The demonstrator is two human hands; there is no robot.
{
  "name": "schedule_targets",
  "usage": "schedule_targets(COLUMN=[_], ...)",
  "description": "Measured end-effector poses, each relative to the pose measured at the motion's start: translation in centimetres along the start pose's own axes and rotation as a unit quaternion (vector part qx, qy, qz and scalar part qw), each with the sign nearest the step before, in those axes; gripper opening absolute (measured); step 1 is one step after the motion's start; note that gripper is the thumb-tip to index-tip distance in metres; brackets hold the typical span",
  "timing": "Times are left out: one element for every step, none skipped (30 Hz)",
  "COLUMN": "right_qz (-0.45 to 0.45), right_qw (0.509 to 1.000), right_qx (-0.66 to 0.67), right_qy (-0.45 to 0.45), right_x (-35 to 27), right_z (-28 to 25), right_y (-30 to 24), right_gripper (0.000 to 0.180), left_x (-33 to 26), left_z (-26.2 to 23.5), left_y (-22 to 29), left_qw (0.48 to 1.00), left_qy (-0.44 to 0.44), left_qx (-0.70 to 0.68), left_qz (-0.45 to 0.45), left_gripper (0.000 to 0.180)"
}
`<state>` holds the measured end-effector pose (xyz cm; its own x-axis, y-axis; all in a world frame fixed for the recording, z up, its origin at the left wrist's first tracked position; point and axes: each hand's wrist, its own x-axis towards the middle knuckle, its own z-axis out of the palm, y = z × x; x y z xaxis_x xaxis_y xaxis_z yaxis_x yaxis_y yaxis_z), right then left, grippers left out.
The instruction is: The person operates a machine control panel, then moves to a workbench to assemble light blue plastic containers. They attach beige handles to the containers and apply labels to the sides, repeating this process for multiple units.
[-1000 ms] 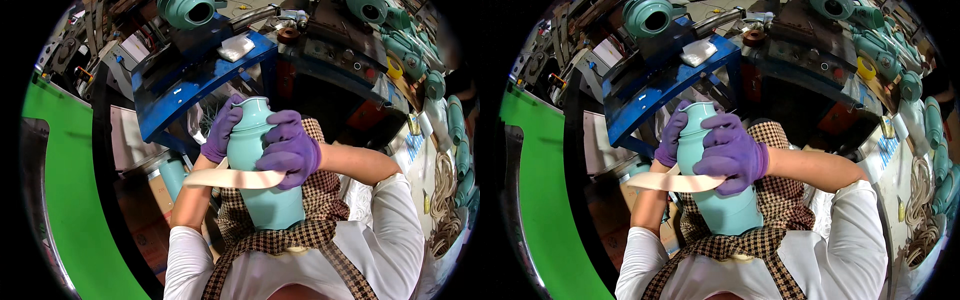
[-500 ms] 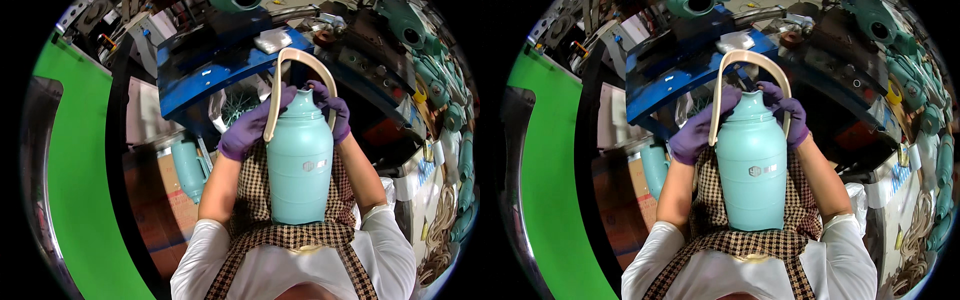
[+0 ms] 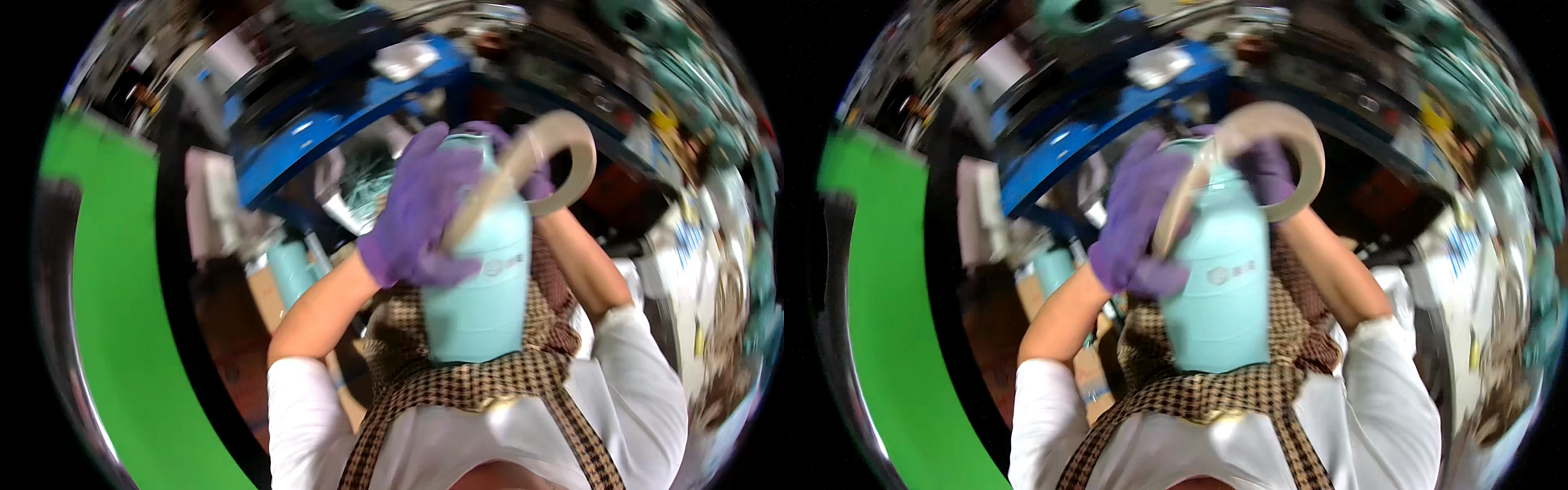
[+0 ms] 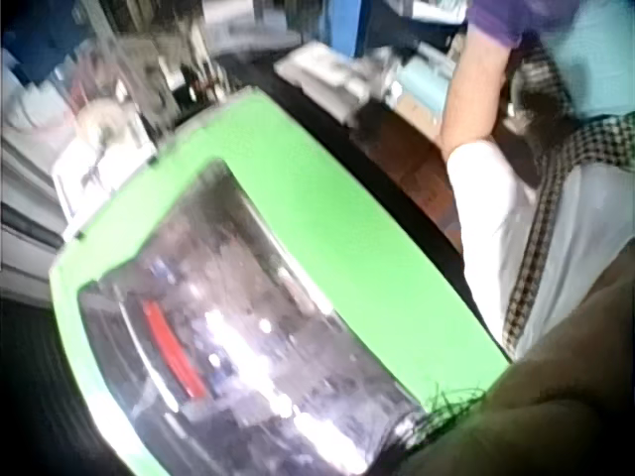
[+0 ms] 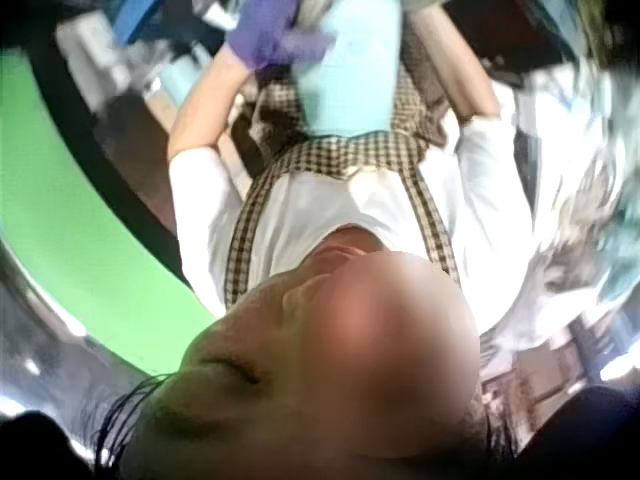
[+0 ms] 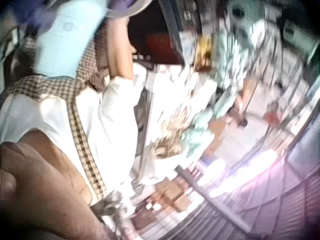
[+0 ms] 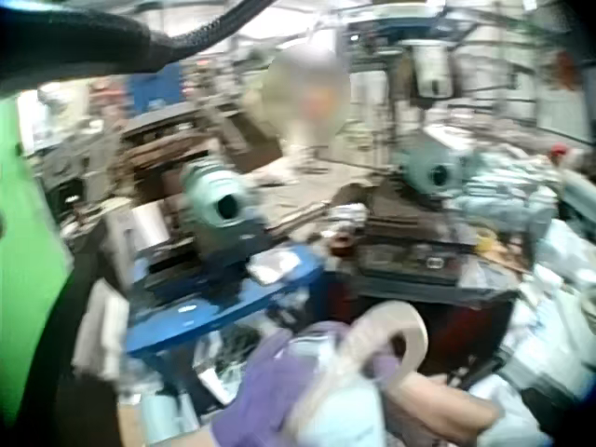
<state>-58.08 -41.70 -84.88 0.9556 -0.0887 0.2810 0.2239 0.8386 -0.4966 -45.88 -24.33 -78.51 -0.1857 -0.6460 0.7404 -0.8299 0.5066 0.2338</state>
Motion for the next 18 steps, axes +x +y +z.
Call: schedule_targets(right_qz=[-0.029,-0.057,-0.068,-0.077,-0.077,-0.069,-0.095,-0.212,-0.33,-0.321,-0.402,-0.471,-0.562,-0.632,-0.664,-0.674,-0.665,-0.644], right_qw=[0.998,0.994,0.979,0.953,0.917,0.869,0.812,0.819,0.832,0.87,0.804,0.71,0.611,0.546,0.491,0.462,0.436,0.445], right_qx=[-0.049,-0.097,-0.191,-0.286,-0.372,-0.453,-0.511,-0.425,-0.29,-0.107,-0.166,-0.231,-0.205,-0.211,-0.199,-0.135,-0.195,-0.211], right_qy=[-0.002,0.0,0.029,0.068,0.123,0.184,0.266,0.321,0.339,0.359,0.406,0.471,0.518,0.508,0.528,0.561,0.574,0.586], right_x=[-0.3,-0.7,-1.2,-2.3,-4.4,-7.0,-10.1,-15.3,-19.8,-27.4,-32.5,-38.5,-42.0,-46.2,-49.6,-49.3,-56.2,-58.5], right_z=[0.6,1.0,-1.8,-4.6,-4.4,-4.3,-2.5,-4.9,-3.4,-6.7,-6.9,-6.5,-5.4,-3.9,-3.7,-3.7,-4.1,-5.9], right_y=[0.2,0.3,-0.3,-1.4,-3.8,-6.3,-8.9,-11.2,-12.2,-14.0,-14.9,-15.8,-18.0,-19.7,-21.4,-23.9,-27.4,-30.4], right_gripper=[0.068,0.065,0.06,0.055,0.047,0.039,0.039,0.036,0.039,0.046,0.053,0.059,0.06,0.064,0.069,0.062,0.059,0.058], left_x=[1.1,1.0,2.1,1.8,0.5,-0.3,-1.2,-2.5,-3.9,-4.7,-6.8,-9.1,-10.4,-13.9,-18.4,-22.0,-24.6,-22.6], left_z=[0.2,0.5,1.1,1.9,2.8,5.4,6.9,7.5,7.4,6.7,6.8,7.2,6.8,6.3,5.3,3.7,3.5,3.6], left_y=[1.5,1.4,1.8,1.5,2.1,3.4,5.0,5.7,6.0,6.3,5.8,5.3,5.6,3.7,1.0,-0.4,-0.8,0.1], left_qw=[0.994,0.988,0.992,0.994,0.998,0.994,0.994,0.99,0.99,0.99,0.977,0.953,0.816,0.746,0.666,0.635,0.594,0.502], left_qy=[-0.039,-0.063,-0.03,-0.021,0.001,0.018,-0.04,-0.094,-0.055,-0.023,0.049,0.111,0.266,0.296,0.335,0.357,0.365,0.483], left_qx=[-0.02,-0.007,-0.034,-0.041,-0.008,-0.109,-0.092,-0.106,-0.127,-0.114,-0.139,-0.126,-0.259,-0.329,-0.379,-0.455,-0.545,-0.349], left_qz=[0.102,0.137,0.12,0.102,0.063,-0.012,-0.037,-0.003,-0.022,-0.08,-0.155,-0.253,-0.444,-0.498,-0.549,-0.512,-0.465,-0.626], left_gripper=[0.048,0.046,0.043,0.042,0.046,0.053,0.06,0.065,0.053,0.04,0.027,0.032,0.04,0.044,0.048,0.046,0.045,0.043])
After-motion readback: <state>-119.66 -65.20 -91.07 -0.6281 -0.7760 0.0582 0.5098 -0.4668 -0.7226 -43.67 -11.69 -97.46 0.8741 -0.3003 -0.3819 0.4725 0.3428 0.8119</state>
